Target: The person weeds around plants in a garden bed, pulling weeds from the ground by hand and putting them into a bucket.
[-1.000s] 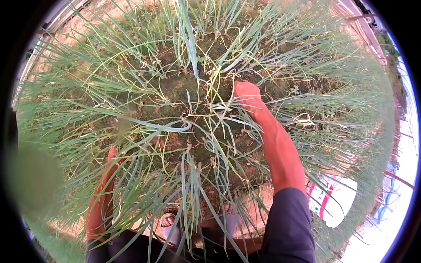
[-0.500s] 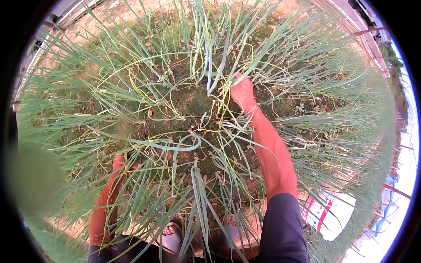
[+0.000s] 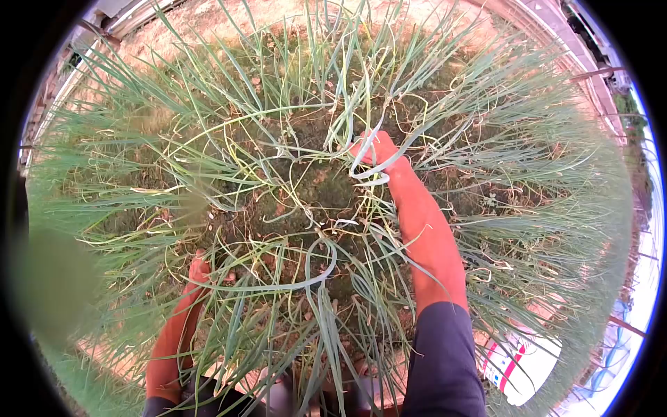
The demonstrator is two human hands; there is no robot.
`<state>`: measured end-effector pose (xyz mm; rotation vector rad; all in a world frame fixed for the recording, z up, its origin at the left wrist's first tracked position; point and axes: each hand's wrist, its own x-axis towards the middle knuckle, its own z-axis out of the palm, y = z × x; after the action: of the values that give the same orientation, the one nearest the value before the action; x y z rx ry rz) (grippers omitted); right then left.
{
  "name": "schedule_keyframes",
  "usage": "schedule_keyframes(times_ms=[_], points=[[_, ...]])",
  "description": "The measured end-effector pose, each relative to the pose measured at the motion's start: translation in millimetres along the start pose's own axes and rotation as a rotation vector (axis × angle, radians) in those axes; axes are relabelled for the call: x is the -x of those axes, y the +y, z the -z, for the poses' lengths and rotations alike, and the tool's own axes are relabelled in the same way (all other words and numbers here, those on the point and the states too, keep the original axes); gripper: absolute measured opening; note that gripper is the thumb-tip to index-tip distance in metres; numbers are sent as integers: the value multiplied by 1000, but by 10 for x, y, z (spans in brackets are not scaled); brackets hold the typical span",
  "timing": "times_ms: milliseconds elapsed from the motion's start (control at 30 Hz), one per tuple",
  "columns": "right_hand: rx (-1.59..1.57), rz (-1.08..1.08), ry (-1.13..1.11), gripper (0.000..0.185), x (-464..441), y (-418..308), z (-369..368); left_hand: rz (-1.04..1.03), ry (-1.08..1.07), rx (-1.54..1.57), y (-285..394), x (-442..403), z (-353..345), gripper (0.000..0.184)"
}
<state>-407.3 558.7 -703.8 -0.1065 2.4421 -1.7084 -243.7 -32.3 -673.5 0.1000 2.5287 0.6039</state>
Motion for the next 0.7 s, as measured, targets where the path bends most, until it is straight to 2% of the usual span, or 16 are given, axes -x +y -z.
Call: schedule_keyframes(times_ms=[67,100,133,200,233,267,300,333,367,400,433,500,533,633,700], points=[[170,134,71,25,-139,534,-5,56,47,46,76,7,31,69],[240,122,83,25,-116,691,0,86,44,63,93,17,38,70],[355,114,124,24,1,360,-17,113,41,80,121,22,44,71],[585,85,206,24,241,-373,-56,22,48,64,249,26,144,73],[640,-65,360,24,237,-434,-50,-21,54,38,242,41,153,74],[523,-153,467,25,271,-523,-7,-61,60,13,247,64,173,75],[397,-228,583,26,302,-663,28,116,-4,71,513,90,331,77],[47,-446,702,25,274,-799,52,113,-7,28,455,84,294,80],[499,-131,744,23,239,-663,104,109,-10,-16,324,66,221,82],[690,117,678,20,240,-608,203,103,-11,-58,389,43,253,84],[882,372,628,18,242,-558,300,79,-81,-95,435,78,316,74],[426,186,742,17,70,-316,327,86,-66,236,-85,-33,-4,64],[191,93,782,16,-8,-233,317,88,-49,178,-92,-14,-5,66],[549,-85,680,13,-111,-156,397,138,-19,-26,228,13,164,73],[775,-150,653,13,-149,-412,333,184,-9,-104,367,18,224,77]])
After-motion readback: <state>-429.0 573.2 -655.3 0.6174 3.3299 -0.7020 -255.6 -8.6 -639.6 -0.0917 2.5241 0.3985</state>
